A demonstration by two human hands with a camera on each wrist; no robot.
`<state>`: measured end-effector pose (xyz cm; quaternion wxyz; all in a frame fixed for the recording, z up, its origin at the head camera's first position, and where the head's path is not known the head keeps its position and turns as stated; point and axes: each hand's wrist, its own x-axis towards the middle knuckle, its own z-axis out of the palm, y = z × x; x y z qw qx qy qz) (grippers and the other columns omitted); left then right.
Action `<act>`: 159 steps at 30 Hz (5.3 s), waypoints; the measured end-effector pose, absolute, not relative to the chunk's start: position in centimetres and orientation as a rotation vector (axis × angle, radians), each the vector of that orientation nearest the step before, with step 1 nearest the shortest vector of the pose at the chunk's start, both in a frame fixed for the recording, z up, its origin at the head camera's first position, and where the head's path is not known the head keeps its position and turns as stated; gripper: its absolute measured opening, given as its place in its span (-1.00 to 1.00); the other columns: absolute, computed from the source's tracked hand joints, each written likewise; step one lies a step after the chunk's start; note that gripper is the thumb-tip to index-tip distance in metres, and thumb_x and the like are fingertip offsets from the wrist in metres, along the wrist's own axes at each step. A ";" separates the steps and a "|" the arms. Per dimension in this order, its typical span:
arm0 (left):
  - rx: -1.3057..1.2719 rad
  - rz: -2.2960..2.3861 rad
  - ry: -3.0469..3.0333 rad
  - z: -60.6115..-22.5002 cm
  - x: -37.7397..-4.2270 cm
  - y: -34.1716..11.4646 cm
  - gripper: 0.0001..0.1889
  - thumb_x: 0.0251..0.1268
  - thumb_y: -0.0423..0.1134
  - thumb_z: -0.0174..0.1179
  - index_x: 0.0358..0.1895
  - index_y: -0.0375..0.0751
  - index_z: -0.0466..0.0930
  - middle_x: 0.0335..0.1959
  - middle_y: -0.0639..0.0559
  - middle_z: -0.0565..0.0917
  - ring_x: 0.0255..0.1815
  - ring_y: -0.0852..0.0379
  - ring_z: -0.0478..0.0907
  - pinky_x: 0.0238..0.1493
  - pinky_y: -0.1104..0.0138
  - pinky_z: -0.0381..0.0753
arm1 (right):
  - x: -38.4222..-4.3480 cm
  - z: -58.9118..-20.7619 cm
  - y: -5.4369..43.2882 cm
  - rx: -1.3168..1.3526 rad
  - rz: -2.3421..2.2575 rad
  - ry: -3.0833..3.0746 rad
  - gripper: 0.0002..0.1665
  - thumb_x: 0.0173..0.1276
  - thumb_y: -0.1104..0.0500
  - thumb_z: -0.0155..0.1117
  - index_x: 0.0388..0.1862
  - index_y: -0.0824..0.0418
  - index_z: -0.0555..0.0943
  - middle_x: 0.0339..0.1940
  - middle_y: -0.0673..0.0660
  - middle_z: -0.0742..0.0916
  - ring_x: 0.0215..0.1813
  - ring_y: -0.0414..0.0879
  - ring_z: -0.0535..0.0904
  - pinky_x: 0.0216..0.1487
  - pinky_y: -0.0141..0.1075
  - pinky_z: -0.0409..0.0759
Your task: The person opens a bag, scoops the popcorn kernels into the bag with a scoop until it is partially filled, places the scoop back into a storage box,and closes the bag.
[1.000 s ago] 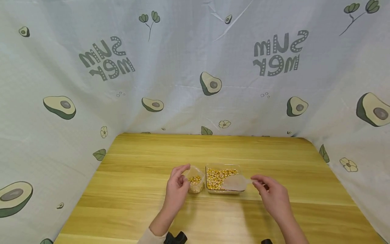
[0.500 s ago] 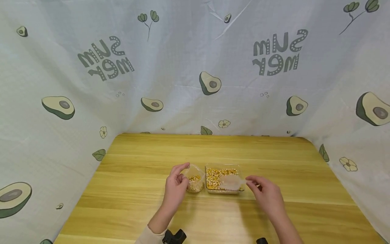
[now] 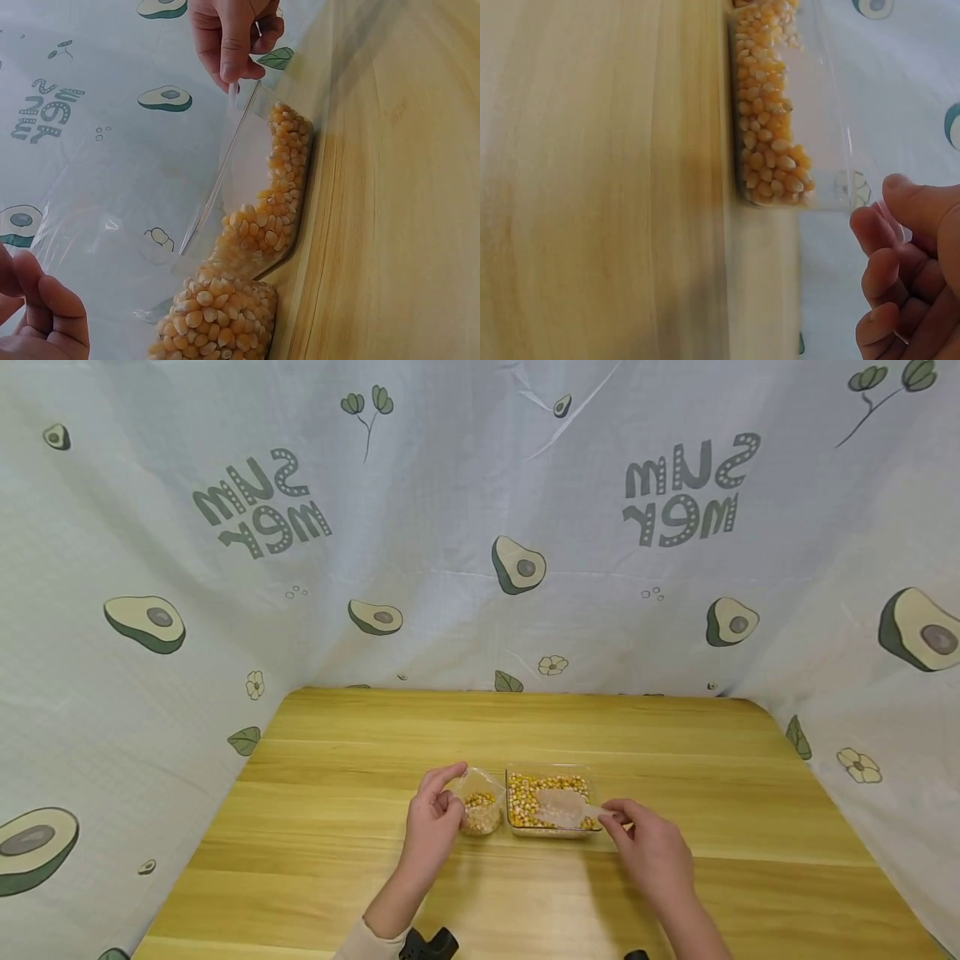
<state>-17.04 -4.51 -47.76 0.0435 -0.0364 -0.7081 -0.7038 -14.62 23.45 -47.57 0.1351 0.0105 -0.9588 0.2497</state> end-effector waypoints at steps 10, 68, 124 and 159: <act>-0.115 -2.174 -2.144 -47.8 -17.0 -4.5 -0.45 0.22 -0.58 -0.07 0.27 -0.19 0.55 0.16 -0.17 0.48 -0.61 0.36 0.22 -0.59 0.56 0.28 | -15.1 -48.4 23.5 -0.012 0.744 -2.796 -0.77 0.37 0.02 0.34 -0.12 0.13 0.71 -0.37 -0.01 0.77 -0.48 -0.32 0.52 -0.52 -0.41 0.42; -0.128 -2.124 -2.155 -48.1 -16.7 -4.5 -0.49 0.25 -0.58 -0.04 0.24 -0.21 0.58 0.17 -0.09 0.46 -0.50 0.33 0.25 -0.53 0.55 0.32 | -15.6 -52.1 23.8 -0.460 1.521 -2.393 -0.61 0.34 0.01 0.38 -0.03 0.28 0.73 -0.54 -0.30 0.70 -0.53 -0.26 0.47 -0.56 -0.44 0.44; -0.176 -2.191 -2.129 -48.1 -16.3 -4.5 -0.45 0.24 -0.60 -0.08 0.32 -0.29 0.49 0.22 -0.10 0.40 -0.48 0.34 0.23 -0.50 0.58 0.28 | -14.1 -44.4 20.5 0.102 1.298 -2.340 -0.83 0.31 0.35 0.35 -0.12 0.26 0.73 -0.38 -0.37 0.69 -0.41 -0.42 0.58 -0.40 -0.55 0.56; -0.172 -2.162 -2.120 -48.0 -16.3 -4.4 -0.46 0.24 -0.60 -0.07 0.28 -0.22 0.54 0.21 -0.10 0.42 -0.45 0.33 0.21 -0.51 0.58 0.25 | -14.2 -43.6 19.4 0.346 1.085 -2.255 -0.77 0.20 0.37 0.43 -0.17 0.16 0.76 -0.39 -0.02 0.73 -0.40 -0.42 0.51 -0.42 -0.59 0.46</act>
